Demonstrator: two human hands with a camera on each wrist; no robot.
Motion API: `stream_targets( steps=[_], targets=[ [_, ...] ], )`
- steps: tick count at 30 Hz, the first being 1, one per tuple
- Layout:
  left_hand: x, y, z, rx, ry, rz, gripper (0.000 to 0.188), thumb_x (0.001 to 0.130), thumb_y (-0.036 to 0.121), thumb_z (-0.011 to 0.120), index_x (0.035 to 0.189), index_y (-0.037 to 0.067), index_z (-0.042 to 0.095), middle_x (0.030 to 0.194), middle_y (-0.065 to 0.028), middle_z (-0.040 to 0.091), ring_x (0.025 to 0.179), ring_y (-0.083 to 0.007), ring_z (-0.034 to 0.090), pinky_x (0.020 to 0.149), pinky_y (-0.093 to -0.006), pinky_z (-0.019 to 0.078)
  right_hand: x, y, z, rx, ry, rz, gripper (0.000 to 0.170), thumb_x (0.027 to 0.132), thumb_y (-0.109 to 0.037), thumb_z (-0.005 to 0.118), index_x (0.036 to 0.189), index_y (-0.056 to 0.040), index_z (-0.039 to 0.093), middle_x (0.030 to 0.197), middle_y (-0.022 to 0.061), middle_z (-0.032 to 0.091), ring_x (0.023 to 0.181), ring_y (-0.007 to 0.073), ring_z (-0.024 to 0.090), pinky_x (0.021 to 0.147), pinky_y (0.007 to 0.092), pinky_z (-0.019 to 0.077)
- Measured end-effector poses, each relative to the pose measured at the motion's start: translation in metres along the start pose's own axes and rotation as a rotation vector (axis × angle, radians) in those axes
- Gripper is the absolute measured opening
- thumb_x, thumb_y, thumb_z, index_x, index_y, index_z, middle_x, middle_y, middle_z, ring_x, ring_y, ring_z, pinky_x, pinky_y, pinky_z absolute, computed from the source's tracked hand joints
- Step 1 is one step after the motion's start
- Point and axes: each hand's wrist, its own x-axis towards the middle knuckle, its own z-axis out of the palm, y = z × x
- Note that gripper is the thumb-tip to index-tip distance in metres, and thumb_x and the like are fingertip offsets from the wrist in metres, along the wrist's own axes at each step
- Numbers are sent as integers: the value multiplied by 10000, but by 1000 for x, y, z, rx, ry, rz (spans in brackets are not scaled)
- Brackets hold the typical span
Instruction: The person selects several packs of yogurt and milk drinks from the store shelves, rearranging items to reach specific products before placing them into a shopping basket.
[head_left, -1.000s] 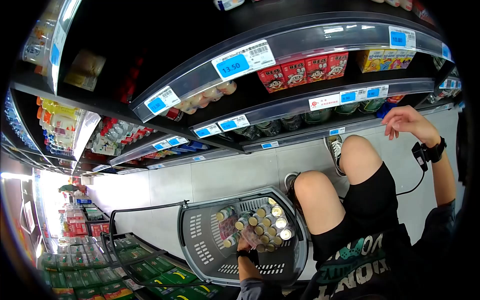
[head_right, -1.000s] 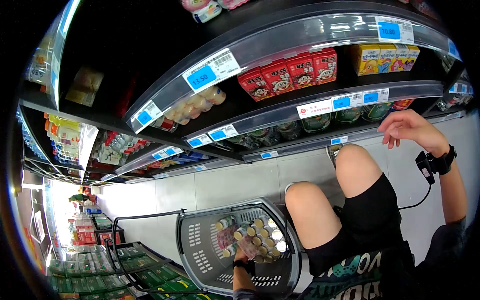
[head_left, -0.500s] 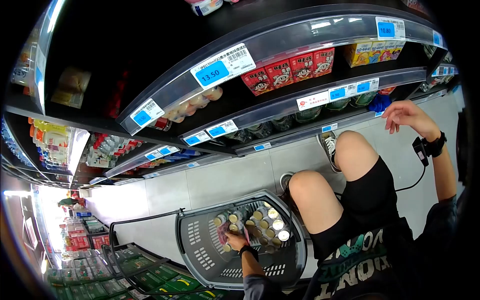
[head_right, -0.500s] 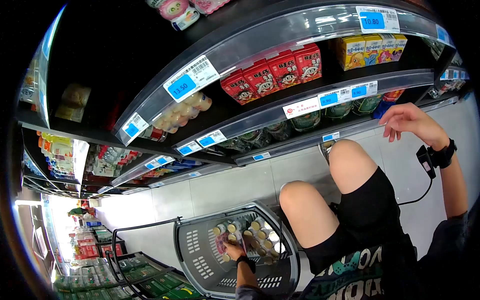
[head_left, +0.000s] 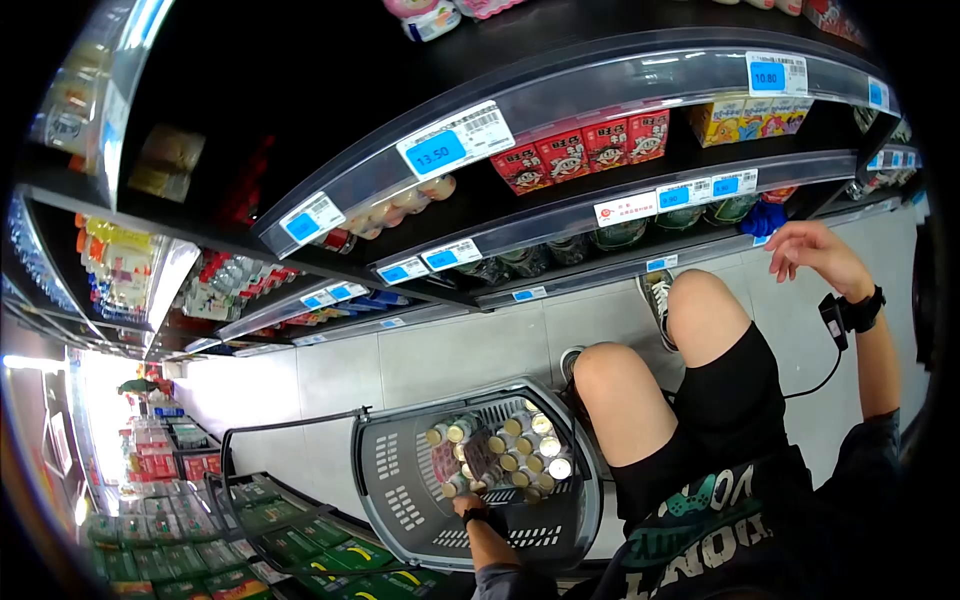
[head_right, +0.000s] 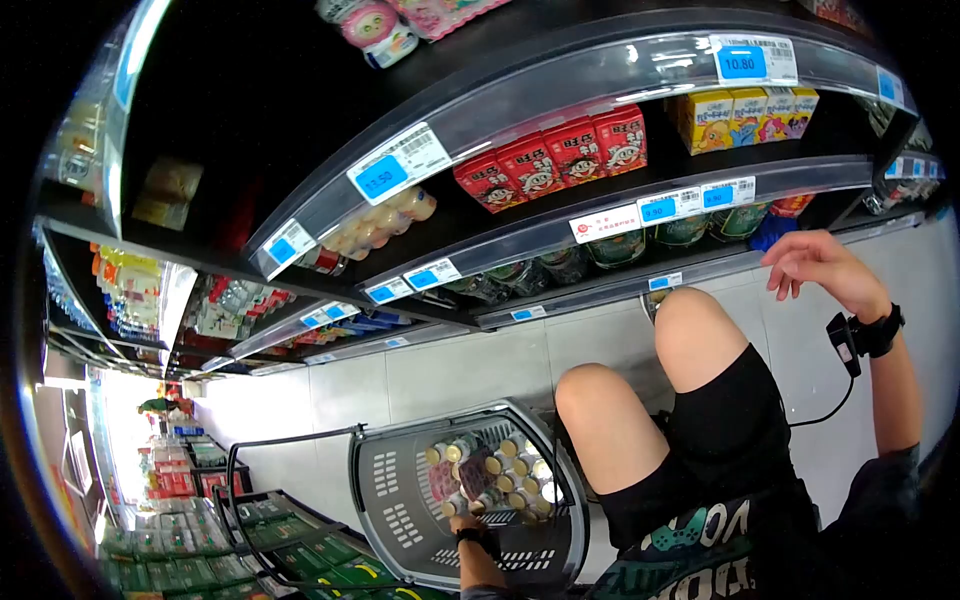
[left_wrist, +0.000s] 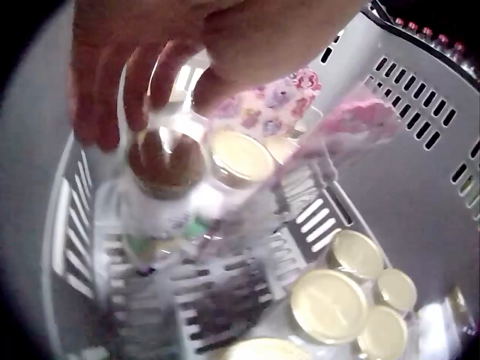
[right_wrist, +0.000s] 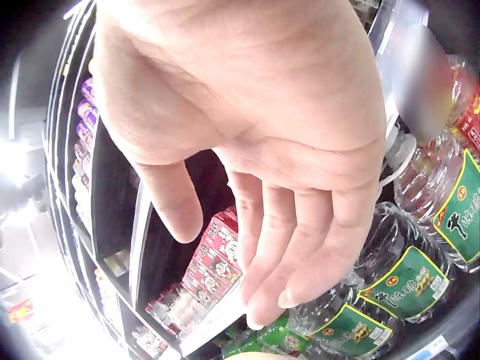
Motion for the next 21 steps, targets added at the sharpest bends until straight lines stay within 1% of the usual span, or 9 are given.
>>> stream_targets(
  steps=[4,8,10,13,15,17,18,19,21],
  targets=[
    [23,-16,27,177,-1412,-39,253,760,220,639,869,-6,670,833,-169,667,769,-249,656,675,-320,526,8,1,7,32,-52,-4,237,858,-176,566,1007,7,599,822,105,655,710,145,624,631,233,460],
    [-37,43,21,-42,-1415,45,239,788,234,658,850,3,660,792,-119,660,683,-196,633,627,-302,507,9,2,7,39,-93,-25,233,866,-175,558,1014,0,602,828,104,656,720,148,628,633,233,459],
    [-64,72,6,36,-875,181,228,755,217,689,762,-7,646,657,-85,619,556,-174,580,510,-319,458,6,5,5,38,-80,-20,233,869,-178,557,1015,-3,604,827,103,656,718,150,630,634,234,459],
    [-49,45,53,-157,-790,137,247,709,206,731,735,-20,633,632,-75,608,549,-171,576,458,-329,418,1,8,-1,28,-56,-10,233,872,-186,556,1013,-9,608,823,101,657,712,149,629,633,236,462],
    [-39,30,59,-242,-872,109,236,699,173,739,778,-24,635,656,-86,613,548,-153,570,457,-320,418,-3,11,-3,36,-25,0,232,873,-189,556,1010,-8,608,822,100,656,703,146,626,627,235,463],
    [-37,29,50,-274,-646,384,355,677,254,759,844,-35,639,729,-132,641,612,-200,610,518,-362,461,-5,16,-5,53,-15,-1,232,874,-191,556,1007,-9,609,823,100,655,703,144,625,624,233,463],
    [-42,29,50,-30,-472,474,484,635,329,769,914,-43,633,843,-198,656,750,-307,641,635,-420,491,-6,19,-5,67,-15,2,231,875,-193,556,1005,-10,609,825,99,655,703,142,624,621,232,463],
    [-44,37,52,-22,-473,477,484,635,329,769,914,-43,633,843,-198,656,750,-307,641,635,-420,491,-7,22,-5,73,-12,7,231,875,-193,556,1005,-10,609,825,99,655,703,142,624,621,232,463],
    [-54,41,59,7,-391,325,553,596,355,764,941,-55,626,929,-248,642,889,-406,605,738,-459,479,-5,24,-3,64,-16,5,230,875,-195,557,1003,-10,609,825,97,655,704,142,627,620,228,462]
  ],
)
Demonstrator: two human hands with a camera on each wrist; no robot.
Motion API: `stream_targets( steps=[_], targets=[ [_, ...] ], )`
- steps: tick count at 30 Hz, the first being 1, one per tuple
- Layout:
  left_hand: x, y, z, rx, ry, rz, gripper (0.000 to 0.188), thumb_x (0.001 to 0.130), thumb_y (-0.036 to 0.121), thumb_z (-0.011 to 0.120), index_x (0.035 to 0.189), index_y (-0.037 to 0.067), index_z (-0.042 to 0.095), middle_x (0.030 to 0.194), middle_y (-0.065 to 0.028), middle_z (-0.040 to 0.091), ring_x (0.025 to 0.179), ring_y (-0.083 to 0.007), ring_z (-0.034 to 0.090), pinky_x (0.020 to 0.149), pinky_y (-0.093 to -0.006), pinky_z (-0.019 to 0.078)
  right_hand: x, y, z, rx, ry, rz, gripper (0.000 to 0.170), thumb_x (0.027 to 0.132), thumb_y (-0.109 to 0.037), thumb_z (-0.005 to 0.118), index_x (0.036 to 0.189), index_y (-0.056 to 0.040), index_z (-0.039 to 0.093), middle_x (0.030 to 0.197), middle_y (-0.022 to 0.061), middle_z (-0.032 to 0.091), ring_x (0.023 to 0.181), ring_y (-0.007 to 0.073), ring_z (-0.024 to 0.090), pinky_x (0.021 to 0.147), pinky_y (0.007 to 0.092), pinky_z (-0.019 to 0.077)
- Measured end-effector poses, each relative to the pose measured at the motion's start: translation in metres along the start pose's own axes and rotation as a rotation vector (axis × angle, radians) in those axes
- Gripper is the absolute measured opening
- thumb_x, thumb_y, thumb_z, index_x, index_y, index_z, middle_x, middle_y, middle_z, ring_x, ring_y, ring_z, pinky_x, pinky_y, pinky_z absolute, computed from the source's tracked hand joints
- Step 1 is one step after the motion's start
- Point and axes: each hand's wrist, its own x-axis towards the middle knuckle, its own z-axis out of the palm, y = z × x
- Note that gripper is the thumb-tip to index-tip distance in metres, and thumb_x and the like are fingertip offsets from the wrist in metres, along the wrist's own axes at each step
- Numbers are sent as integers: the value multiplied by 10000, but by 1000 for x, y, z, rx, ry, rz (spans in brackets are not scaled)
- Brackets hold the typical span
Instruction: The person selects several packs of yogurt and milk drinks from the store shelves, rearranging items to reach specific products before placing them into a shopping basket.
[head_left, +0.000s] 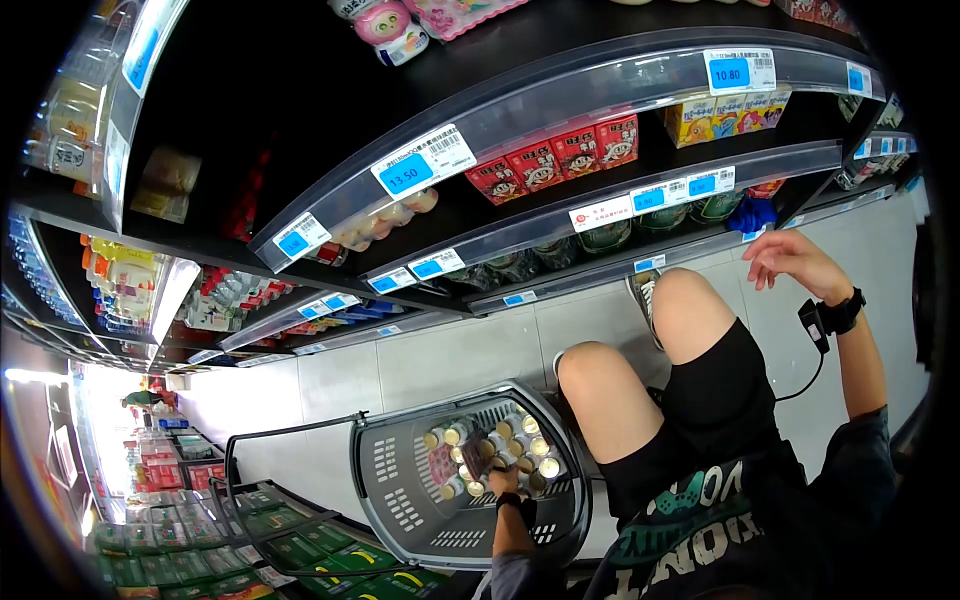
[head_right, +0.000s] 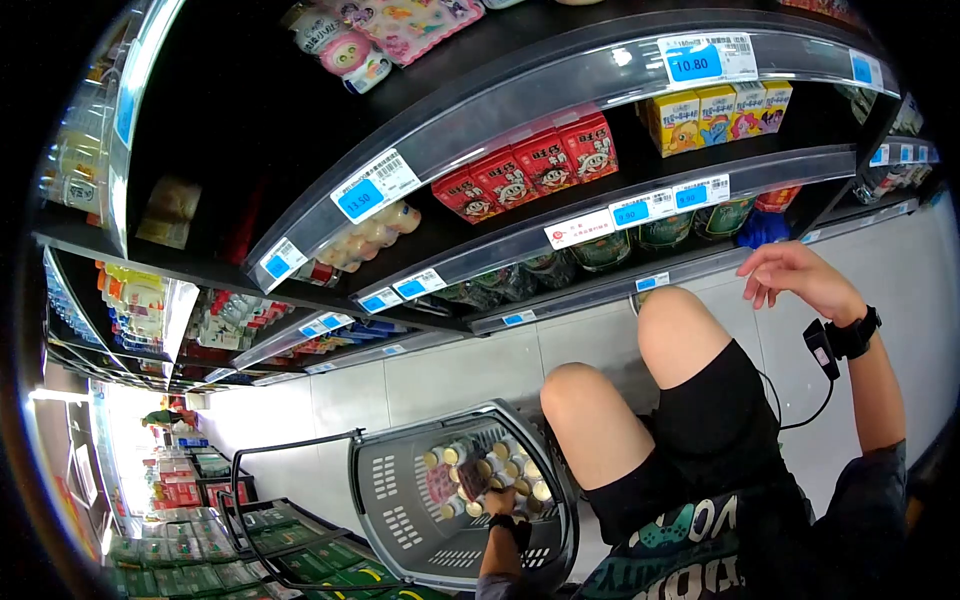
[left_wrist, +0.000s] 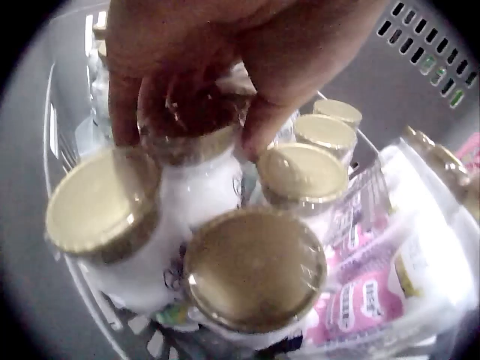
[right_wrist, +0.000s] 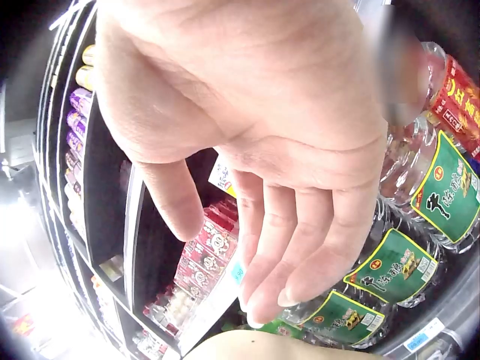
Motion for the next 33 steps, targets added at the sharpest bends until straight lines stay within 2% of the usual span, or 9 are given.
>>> stream_targets(
  steps=[8,12,16,18,19,20,24,28,33],
  targets=[
    [-12,21,-10,-21,139,118,540,655,303,758,1001,-46,533,959,-287,607,909,-416,598,776,-493,484,4,-6,1,2,-16,26,211,883,-168,546,1011,-9,599,828,95,650,708,156,633,626,237,466],
    [-29,56,-38,-27,352,46,397,739,205,675,987,-35,479,882,-270,606,835,-453,580,718,-493,462,-1,-5,-2,-10,19,44,220,878,-176,551,1011,-9,601,827,95,651,713,151,630,628,237,466],
    [-17,42,-40,-1,584,202,352,741,185,630,970,-28,468,929,-271,556,900,-444,528,768,-507,409,-5,-1,-4,-27,49,58,234,876,-190,554,1013,-6,601,828,97,652,712,146,625,632,238,466],
    [-35,82,-66,208,494,242,384,739,229,614,973,-38,467,976,-271,534,949,-436,508,796,-510,397,-1,0,-1,-17,36,66,232,876,-186,554,1013,-5,601,829,97,652,711,146,624,632,238,465],
    [-28,75,-60,104,283,307,469,772,307,607,1048,-49,476,1050,-273,529,988,-436,509,815,-496,411,-1,1,2,-7,33,74,230,876,-183,553,1012,-4,600,830,97,652,710,146,624,632,238,464],
    [-23,75,-50,-10,-27,49,591,768,388,628,1118,-60,466,1138,-286,500,1054,-430,494,884,-475,410,0,1,5,-6,24,75,230,876,-183,553,1012,-4,600,830,97,652,710,146,624,632,238,464],
    [-31,38,6,277,49,92,800,661,460,726,1131,-123,444,1134,-281,557,1051,-407,537,880,-429,439,4,-5,16,-21,-15,46,232,874,-179,553,1018,-3,600,831,97,652,713,149,625,635,237,465],
    [9,-1,37,11,-81,-80,1010,531,512,804,1203,-123,397,1163,-268,544,1088,-371,530,919,-406,427,1,-6,11,-24,-13,58,243,871,-183,558,1026,-1,601,833,97,652,719,148,629,634,232,465],
    [37,-51,68,-340,-200,28,688,630,427,790,1031,-93,582,737,-88,636,717,-221,579,721,-374,449,-2,2,9,-19,-12,76,254,873,-189,555,1037,0,599,835,97,653,720,147,628,633,233,464]
  ],
)
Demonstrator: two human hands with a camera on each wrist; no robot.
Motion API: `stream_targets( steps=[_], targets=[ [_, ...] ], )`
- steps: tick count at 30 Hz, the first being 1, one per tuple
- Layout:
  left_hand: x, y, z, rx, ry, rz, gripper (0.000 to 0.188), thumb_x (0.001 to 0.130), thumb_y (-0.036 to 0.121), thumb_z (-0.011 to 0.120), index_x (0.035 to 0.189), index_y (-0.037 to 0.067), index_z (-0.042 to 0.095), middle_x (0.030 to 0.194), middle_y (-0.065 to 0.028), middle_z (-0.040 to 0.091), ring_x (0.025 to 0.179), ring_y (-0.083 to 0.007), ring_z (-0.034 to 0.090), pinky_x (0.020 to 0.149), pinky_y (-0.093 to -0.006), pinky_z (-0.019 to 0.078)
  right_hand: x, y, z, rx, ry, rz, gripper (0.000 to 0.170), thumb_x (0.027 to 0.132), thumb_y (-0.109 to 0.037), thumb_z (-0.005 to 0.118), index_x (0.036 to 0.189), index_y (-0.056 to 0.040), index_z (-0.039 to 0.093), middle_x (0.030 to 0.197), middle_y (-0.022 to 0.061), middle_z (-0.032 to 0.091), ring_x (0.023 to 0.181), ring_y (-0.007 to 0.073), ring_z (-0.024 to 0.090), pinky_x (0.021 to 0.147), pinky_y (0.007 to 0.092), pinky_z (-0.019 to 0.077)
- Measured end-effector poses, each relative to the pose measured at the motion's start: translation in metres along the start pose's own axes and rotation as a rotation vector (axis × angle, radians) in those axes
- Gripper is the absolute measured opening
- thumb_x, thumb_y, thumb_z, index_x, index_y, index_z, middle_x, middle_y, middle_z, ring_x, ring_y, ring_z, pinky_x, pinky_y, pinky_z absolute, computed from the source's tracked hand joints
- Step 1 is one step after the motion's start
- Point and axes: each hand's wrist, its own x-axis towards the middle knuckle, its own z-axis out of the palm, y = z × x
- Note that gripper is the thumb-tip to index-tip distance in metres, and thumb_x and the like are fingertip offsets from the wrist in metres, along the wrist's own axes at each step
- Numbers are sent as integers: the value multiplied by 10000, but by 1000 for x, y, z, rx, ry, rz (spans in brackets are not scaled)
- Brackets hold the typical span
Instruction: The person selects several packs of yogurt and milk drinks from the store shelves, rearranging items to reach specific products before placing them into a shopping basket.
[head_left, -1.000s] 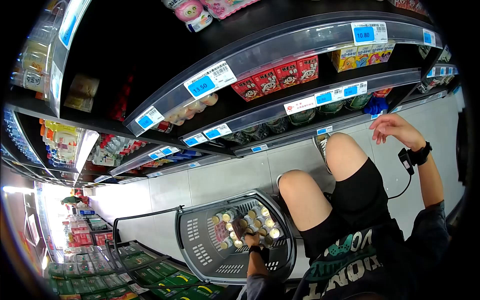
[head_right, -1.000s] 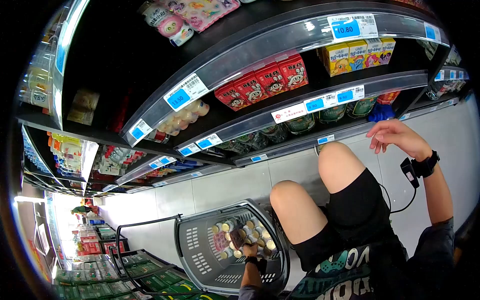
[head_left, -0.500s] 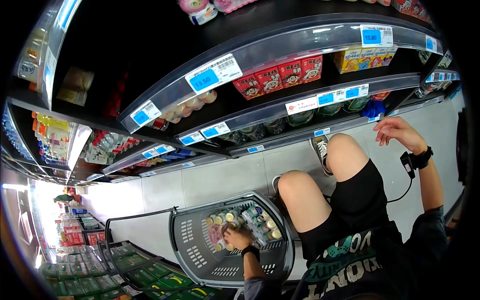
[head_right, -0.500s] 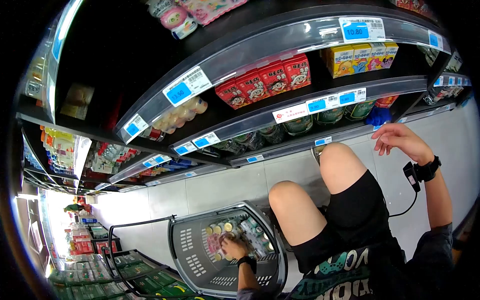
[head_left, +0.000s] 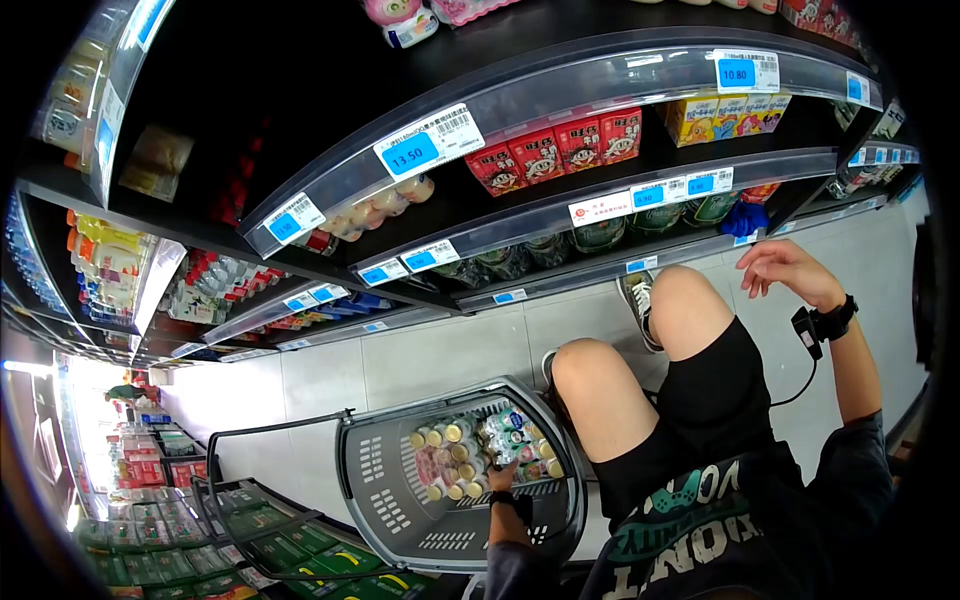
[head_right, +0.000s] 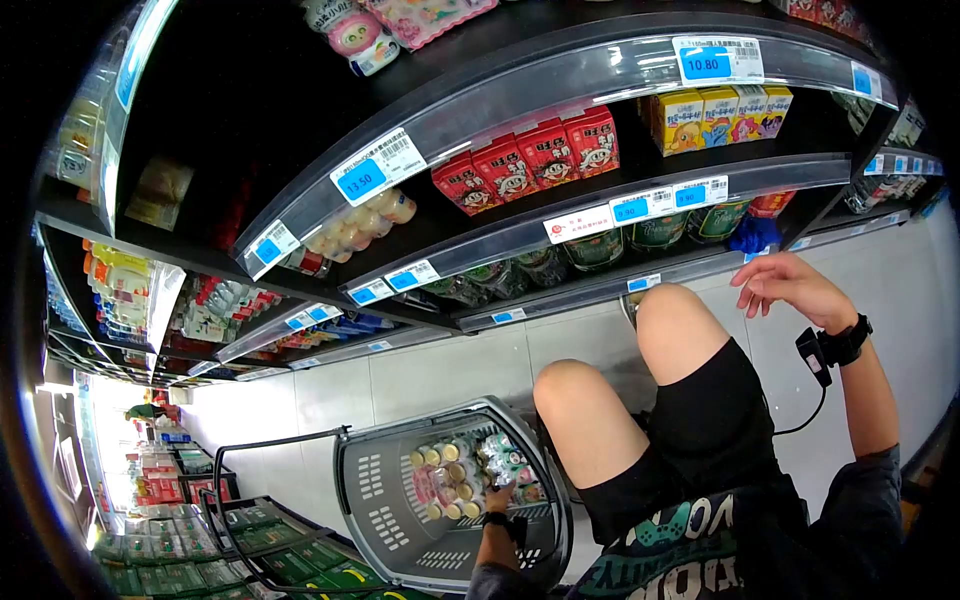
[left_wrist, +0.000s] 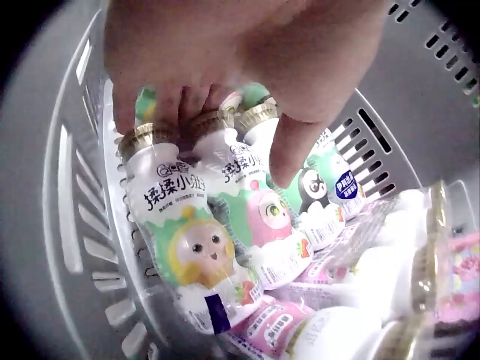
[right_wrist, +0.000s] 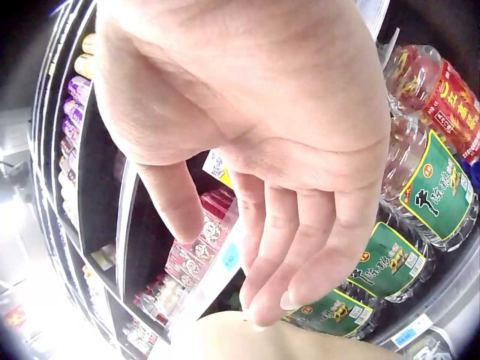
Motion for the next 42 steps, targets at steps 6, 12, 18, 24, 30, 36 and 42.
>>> stream_targets(
  steps=[6,12,18,24,30,36,42],
  targets=[
    [-31,65,-20,-259,-186,-186,893,602,304,832,1251,-114,383,1170,-211,540,1029,-289,534,870,-372,419,1,1,1,-6,-6,13,260,875,-200,554,1039,-3,599,848,99,655,727,140,624,640,234,465],
    [-19,37,12,10,176,-186,881,531,379,802,1165,-83,402,1153,-285,504,1094,-429,480,915,-462,399,11,4,7,-15,-22,25,250,876,-191,552,1038,-6,601,852,96,657,736,139,626,630,230,463],
    [-52,76,17,92,224,-272,738,609,302,717,1180,-21,381,1149,-309,514,1084,-461,482,915,-497,381,22,3,16,-10,-65,34,245,868,-178,559,1037,-5,601,849,98,660,733,142,633,620,230,464],
    [-34,45,25,-128,188,-306,715,622,265,705,1183,-33,376,1120,-328,530,1038,-479,503,897,-496,380,24,3,10,-8,-65,34,260,872,-193,560,1045,-2,593,851,95,659,733,141,631,623,227,460],
    [-47,54,15,-133,179,-101,863,568,420,803,1178,-72,442,1085,-282,578,1018,-434,543,877,-453,412,22,13,5,-2,-52,60,260,878,-212,559,1038,-10,592,857,88,659,724,132,624,628,226,456],
    [-71,100,-6,173,186,90,617,582,307,842,974,-58,536,892,-175,644,802,-333,612,692,-395,482,24,13,4,18,-48,17,257,878,-208,553,1035,-10,599,842,93,658,724,136,627,628,228,460],
    [-91,156,-17,317,201,197,567,636,284,802,1001,-32,503,999,-267,599,923,-422,582,776,-470,473,13,12,-7,32,-38,-36,252,875,-198,545,1030,-8,602,852,100,654,726,141,627,627,237,462]
  ],
)
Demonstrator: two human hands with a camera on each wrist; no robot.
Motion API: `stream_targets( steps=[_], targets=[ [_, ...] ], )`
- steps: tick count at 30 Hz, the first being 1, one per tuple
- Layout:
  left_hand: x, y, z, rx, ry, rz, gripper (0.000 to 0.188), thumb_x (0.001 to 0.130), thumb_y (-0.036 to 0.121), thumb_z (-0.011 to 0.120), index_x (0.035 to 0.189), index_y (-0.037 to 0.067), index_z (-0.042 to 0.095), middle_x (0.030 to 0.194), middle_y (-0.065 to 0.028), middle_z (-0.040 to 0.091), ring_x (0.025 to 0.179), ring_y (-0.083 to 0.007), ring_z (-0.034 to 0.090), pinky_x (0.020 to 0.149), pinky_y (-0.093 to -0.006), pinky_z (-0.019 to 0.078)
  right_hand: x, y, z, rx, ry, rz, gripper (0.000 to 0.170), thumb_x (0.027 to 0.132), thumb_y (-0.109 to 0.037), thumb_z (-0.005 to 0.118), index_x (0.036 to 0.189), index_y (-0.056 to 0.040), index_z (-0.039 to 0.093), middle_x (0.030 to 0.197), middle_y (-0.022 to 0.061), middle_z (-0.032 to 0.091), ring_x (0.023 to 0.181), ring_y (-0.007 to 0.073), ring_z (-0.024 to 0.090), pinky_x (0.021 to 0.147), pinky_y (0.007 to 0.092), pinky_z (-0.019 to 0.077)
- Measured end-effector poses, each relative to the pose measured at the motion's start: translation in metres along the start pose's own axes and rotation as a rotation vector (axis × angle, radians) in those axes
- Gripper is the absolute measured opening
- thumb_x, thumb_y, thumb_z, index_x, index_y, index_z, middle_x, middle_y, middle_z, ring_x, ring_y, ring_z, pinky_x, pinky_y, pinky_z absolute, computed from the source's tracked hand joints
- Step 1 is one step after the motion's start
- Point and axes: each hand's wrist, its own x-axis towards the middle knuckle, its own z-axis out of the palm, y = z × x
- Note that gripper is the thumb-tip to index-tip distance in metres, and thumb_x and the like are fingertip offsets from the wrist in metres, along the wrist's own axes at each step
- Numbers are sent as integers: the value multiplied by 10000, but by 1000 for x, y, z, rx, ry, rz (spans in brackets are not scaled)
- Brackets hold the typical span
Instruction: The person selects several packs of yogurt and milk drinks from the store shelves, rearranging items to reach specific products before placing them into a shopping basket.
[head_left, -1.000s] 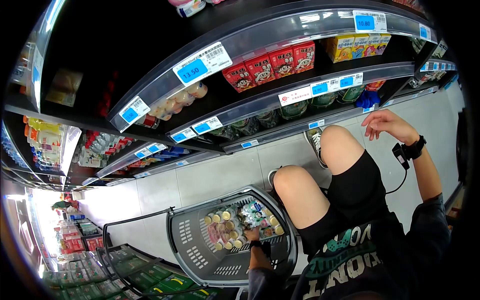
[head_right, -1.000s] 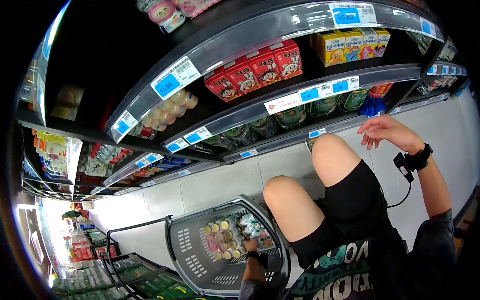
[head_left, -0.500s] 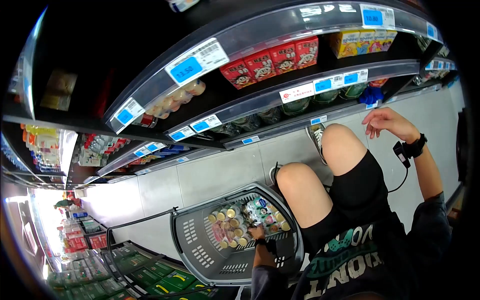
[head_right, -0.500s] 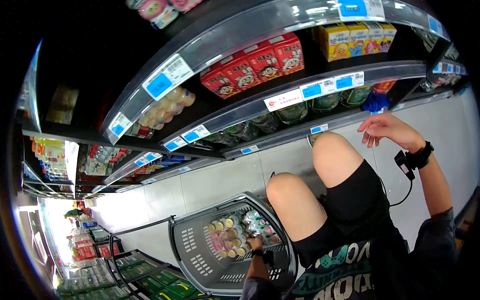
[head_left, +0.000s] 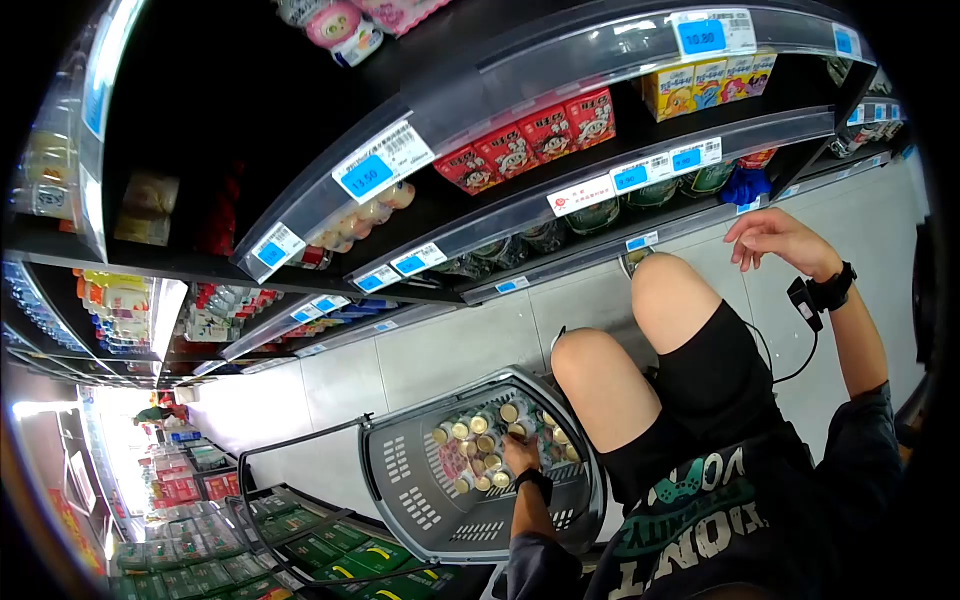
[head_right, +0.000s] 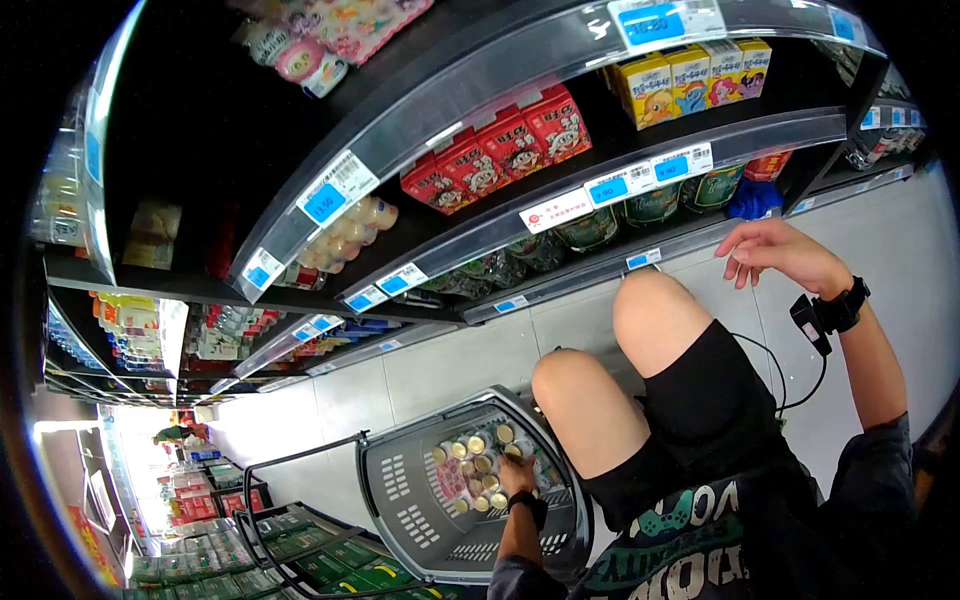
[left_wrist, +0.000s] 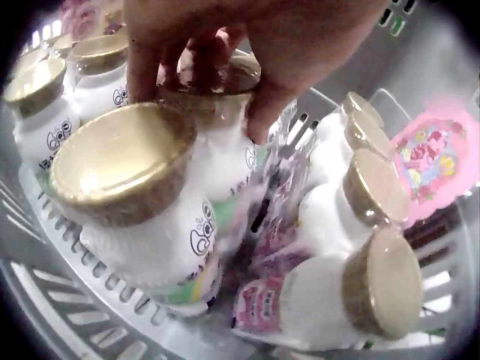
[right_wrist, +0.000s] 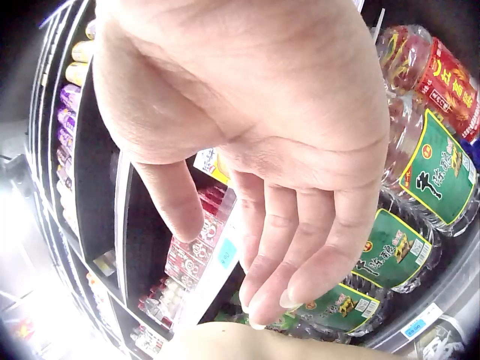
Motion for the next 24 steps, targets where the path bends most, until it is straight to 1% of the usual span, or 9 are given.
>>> stream_targets(
  steps=[3,5,10,13,15,17,18,22,24],
  targets=[
    [2,3,-9,44,-25,-51,574,667,233,759,1074,-29,451,1083,-262,546,980,-424,551,808,-468,456,-14,3,-9,26,41,7,253,878,-204,542,1029,-10,602,853,97,652,727,142,626,630,238,463],
    [-1,-6,-9,220,173,31,588,678,226,738,1104,-29,423,1117,-256,514,979,-427,544,802,-471,453,-22,8,-16,33,72,9,252,879,-207,542,1030,-13,601,849,93,651,727,142,625,630,236,463],
    [-4,-22,-14,337,179,-7,583,660,231,732,1085,-19,420,1044,-216,507,944,-398,539,776,-459,459,-28,17,-22,39,102,26,243,884,-198,537,1035,-18,600,847,88,651,725,141,626,626,232,463],
    [-4,-15,-8,698,288,233,414,751,254,653,1008,-3,454,952,-163,485,944,-397,530,782,-486,446,-24,21,-20,59,89,29,239,887,-193,535,1038,-18,599,842,85,650,725,140,627,625,232,465],
    [-7,8,-10,688,276,213,438,803,318,606,1033,-34,488,983,-201,528,955,-408,535,795,-479,432,-22,19,-16,68,77,28,238,888,-190,534,1040,-18,598,839,84,650,725,140,628,624,232,465],
    [-5,22,-2,91,112,268,494,838,341,573,1090,-74,484,1043,-268,558,984,-422,537,818,-462,431,-23,13,-12,53,66,7,245,888,-199,542,1039,-16,597,838,84,652,733,138,631,627,234,468],
    [0,31,-2,-143,-168,162,522,847,339,571,1112,-101,477,1088,-314,553,1018,-432,532,849,-457,426,-23,15,-14,61,51,-2,249,886,-203,551,1041,-14,596,845,88,655,738,137,632,630,234,468],
    [7,17,64,-239,-312,263,546,882,187,456,1326,-77,278,1225,-310,488,1172,-437,450,983,-403,362,-24,3,-12,79,49,-31,232,868,-166,581,1030,-1,605,853,105,666,760,147,632,661,252,478],
    [42,-34,119,-823,-548,-127,599,952,389,259,1376,-33,225,1269,-257,489,1188,-400,455,992,-405,344,-25,-8,-10,26,16,-87,222,876,-145,582,1035,7,605,867,102,662,767,146,629,683,256,481]
  ],
)
